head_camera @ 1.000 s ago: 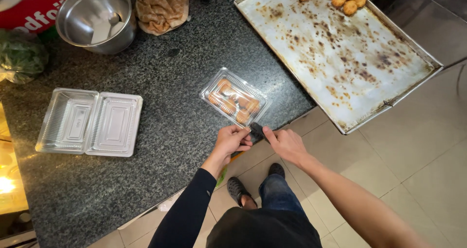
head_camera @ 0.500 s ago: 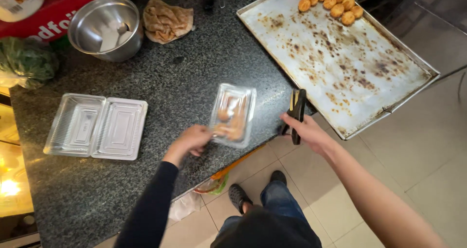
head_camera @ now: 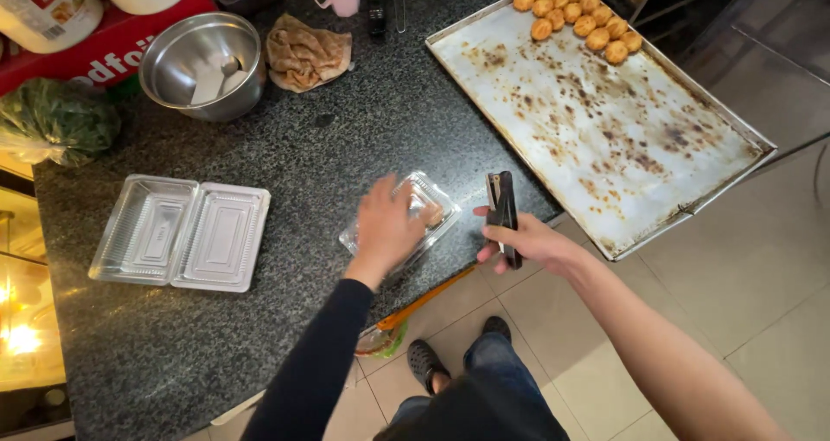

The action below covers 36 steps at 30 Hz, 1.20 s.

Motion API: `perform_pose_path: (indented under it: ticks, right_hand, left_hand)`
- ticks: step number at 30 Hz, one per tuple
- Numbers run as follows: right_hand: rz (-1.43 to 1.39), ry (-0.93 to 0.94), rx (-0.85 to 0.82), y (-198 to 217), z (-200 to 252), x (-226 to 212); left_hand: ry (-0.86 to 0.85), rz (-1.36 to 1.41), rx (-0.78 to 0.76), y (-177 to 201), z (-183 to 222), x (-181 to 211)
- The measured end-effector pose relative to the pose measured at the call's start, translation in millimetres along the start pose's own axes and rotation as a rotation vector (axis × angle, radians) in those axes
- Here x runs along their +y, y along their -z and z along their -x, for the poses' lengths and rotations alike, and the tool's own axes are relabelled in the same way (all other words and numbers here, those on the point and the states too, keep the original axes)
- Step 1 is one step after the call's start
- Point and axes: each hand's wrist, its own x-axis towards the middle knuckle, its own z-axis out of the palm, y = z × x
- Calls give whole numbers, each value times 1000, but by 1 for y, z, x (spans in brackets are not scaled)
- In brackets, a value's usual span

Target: The person picks up baked rolls from a metal tray by hand, places them into plastic containers, and then staples the containers shut using a stapler.

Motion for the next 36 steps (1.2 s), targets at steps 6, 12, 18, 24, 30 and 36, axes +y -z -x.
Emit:
perform_pose_path:
  ticks: [6,12,18,24,30,36]
  right_hand:
    - [-80,15,60,18,-2,16]
    - [320,29,227,31,-6,45]
    - [274,186,253,8,-10,51]
    - [220,11,263,-10,6,42]
    - [568,144,270,-11,-3,64]
    - [592,24,204,-22,-3,65]
  left_hand:
    - [-157,-75,-108,-6,15,1]
    - [-218,83,-401,45,10,7]
    - [-95,282,-233,9,-15,3]
    - [80,191,-437,-40,-38,0]
    - [80,245,-541,-67,-40,-10]
    - [74,203,-602,-49,-32,6]
